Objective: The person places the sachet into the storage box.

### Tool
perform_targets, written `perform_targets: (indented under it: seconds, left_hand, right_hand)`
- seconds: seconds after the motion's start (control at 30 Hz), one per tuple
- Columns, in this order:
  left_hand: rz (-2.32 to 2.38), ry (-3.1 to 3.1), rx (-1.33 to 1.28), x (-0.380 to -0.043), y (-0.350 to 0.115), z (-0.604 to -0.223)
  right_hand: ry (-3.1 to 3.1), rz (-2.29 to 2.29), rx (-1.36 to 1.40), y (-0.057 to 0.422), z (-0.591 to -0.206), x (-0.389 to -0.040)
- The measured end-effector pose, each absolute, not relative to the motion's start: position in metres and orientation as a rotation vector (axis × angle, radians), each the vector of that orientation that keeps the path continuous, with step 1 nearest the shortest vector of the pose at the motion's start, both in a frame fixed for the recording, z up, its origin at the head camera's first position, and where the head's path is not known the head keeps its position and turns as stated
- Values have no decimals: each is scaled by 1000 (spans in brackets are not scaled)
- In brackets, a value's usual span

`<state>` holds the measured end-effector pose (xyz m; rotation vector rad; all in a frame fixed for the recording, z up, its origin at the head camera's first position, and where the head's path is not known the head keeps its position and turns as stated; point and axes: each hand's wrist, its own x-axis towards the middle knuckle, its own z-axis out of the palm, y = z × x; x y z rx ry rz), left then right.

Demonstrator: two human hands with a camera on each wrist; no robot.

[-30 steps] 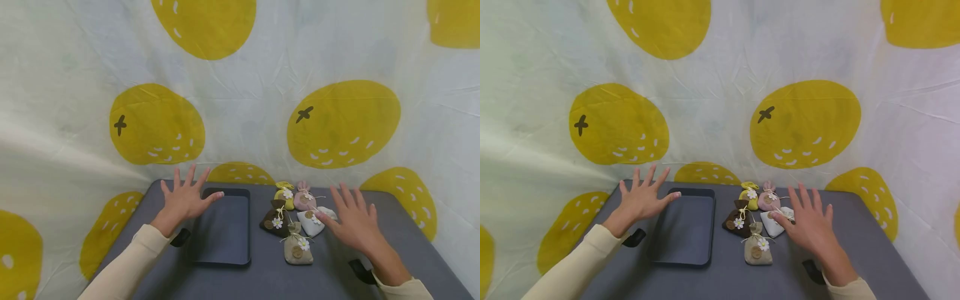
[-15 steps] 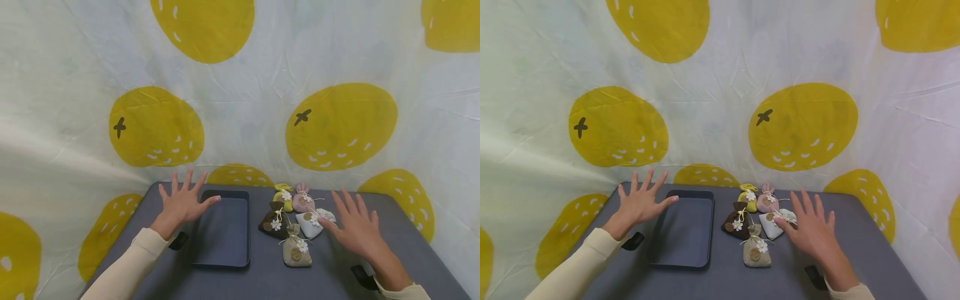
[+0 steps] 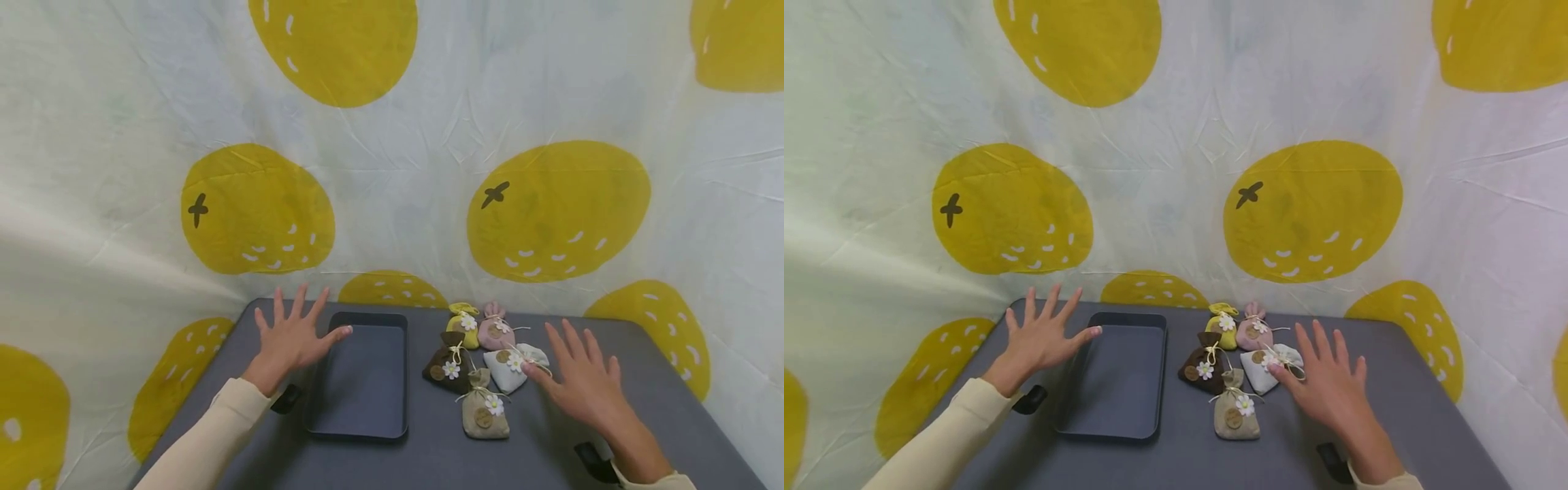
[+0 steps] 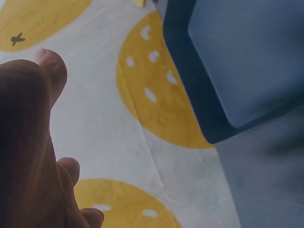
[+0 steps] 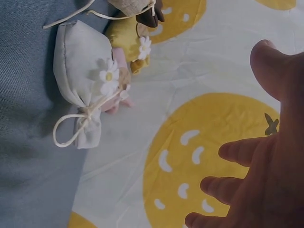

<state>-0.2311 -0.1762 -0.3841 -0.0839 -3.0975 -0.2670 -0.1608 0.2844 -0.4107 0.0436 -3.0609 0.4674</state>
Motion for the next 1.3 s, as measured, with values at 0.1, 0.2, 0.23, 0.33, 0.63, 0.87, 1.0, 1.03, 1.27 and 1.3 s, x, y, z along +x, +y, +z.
perform_targets:
  seconds: [0.1, 0.2, 0.23, 0.33, 0.63, 0.87, 1.0, 1.03, 1.27, 1.3]
  left_hand:
    - [-268, -3088, -87, -231, -178, -388]
    - [-273, -3089, -82, -231, -180, -391]
    - [-278, -3090, -81, -231, -181, -393]
    - [-286, -3095, -74, -230, -184, -396]
    - [-316, -3080, -60, -228, -191, -411]
    - [-337, -3096, -53, -228, -194, -421]
    - [-349, -3117, -44, -228, -194, -426]
    - [-353, -3121, -40, -228, -194, -427]
    - [-430, -3165, -28, -226, -194, -435]
    - [-438, -3172, -26, -226, -194, -436]
  right_hand:
    - [-3065, 467, 31, 285, -413, -160]
    - [-3068, 462, 13, 285, -416, -159]
    - [-3069, 463, 6, 285, -417, -159]
    - [-3070, 459, -8, 286, -420, -158]
    - [-3102, 440, -54, 287, -430, -157]
    - [-3120, 454, -69, 288, -436, -156]
    - [-3133, 462, -72, 288, -440, -154]
    - [-3135, 467, -73, 288, -441, -153]
    - [-3174, 478, -84, 285, -443, -152]
    - [-3179, 470, -75, 285, -443, -152]
